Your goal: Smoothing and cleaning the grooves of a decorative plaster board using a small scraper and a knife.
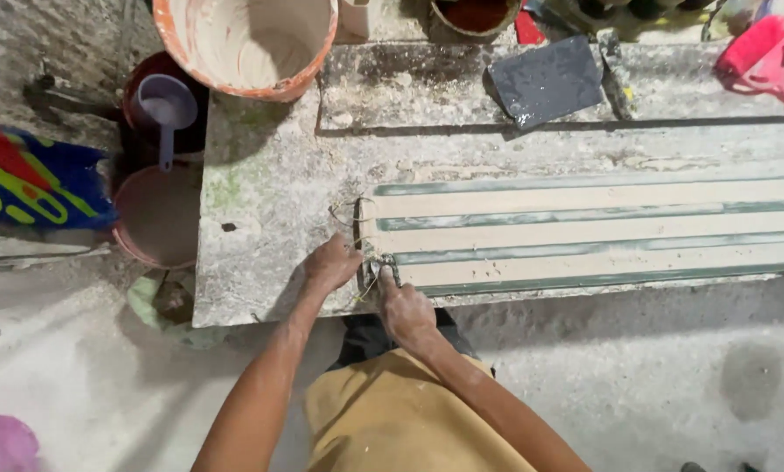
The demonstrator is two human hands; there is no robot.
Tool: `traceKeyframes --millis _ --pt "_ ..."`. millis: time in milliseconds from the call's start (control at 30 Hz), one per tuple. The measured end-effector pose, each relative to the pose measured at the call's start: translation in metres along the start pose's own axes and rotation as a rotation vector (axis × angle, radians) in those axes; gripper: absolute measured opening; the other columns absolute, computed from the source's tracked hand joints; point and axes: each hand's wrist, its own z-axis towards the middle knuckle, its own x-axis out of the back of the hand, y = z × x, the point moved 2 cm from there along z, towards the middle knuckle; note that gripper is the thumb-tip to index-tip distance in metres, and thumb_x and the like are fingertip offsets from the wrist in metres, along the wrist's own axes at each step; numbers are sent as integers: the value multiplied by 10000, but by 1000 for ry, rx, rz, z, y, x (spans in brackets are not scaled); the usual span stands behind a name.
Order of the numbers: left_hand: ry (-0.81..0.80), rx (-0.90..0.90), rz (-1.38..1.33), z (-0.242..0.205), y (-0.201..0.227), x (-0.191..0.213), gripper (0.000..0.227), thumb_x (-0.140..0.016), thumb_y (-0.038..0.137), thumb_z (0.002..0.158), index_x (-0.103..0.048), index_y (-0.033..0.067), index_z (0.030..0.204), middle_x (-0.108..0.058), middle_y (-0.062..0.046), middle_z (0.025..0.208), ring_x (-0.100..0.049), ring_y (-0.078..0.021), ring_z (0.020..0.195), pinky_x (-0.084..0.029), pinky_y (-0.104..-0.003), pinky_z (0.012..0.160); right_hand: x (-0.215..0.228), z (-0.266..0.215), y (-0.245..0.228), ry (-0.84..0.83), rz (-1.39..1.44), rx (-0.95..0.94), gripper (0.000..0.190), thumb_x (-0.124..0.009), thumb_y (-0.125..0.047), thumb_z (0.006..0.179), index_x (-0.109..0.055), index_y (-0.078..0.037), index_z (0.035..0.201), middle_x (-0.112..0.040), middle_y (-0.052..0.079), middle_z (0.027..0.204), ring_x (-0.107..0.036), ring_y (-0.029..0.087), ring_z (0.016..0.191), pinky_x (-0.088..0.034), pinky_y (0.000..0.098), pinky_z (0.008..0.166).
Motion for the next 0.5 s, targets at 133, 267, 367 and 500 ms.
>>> traceKeyframes --millis 133,267,367,500 --pt "-268 -62 83 -23 20 33 557 -566 535 908 -795 45 1042 -746 -295 1031 -682 -536 1072 -547 -614 869 -25 -3 -1 17 26 63 616 -447 -233 987 -345 -138 1587 -652 263 936 -717 505 852 -606 588 692" --pt "-302 -148 105 -12 83 69 471 -570 447 861 -771 38 983 -735 -300 1009 -675 -523 1078 -532 -599 907 -7 9 -16 -68 49 16 634 -401 -238 984 -275 -175 1602 -645 235 1049 -702 523 946 -582 605 802" --pt "-237 -320 166 14 123 53 416 -567 415 932 -778 59 890 -732 -235 857 -715 -477 948 -576 -540 851 -9 6 -18 -81 29 3 645 -388 -258 985 -245 -220 1613 -634 195 1063 -713 507 942 -586 599 787" --pt "-261 -294 166 47 132 16 352 -626 411 889 -765 97 812 -744 -168 819 -737 -410 884 -578 -530 790 -6 31 -23 -49 81 -13 578 -408 -258 985 -347 -184 1556 -645 201 1027 -718 499 935 -592 575 770"
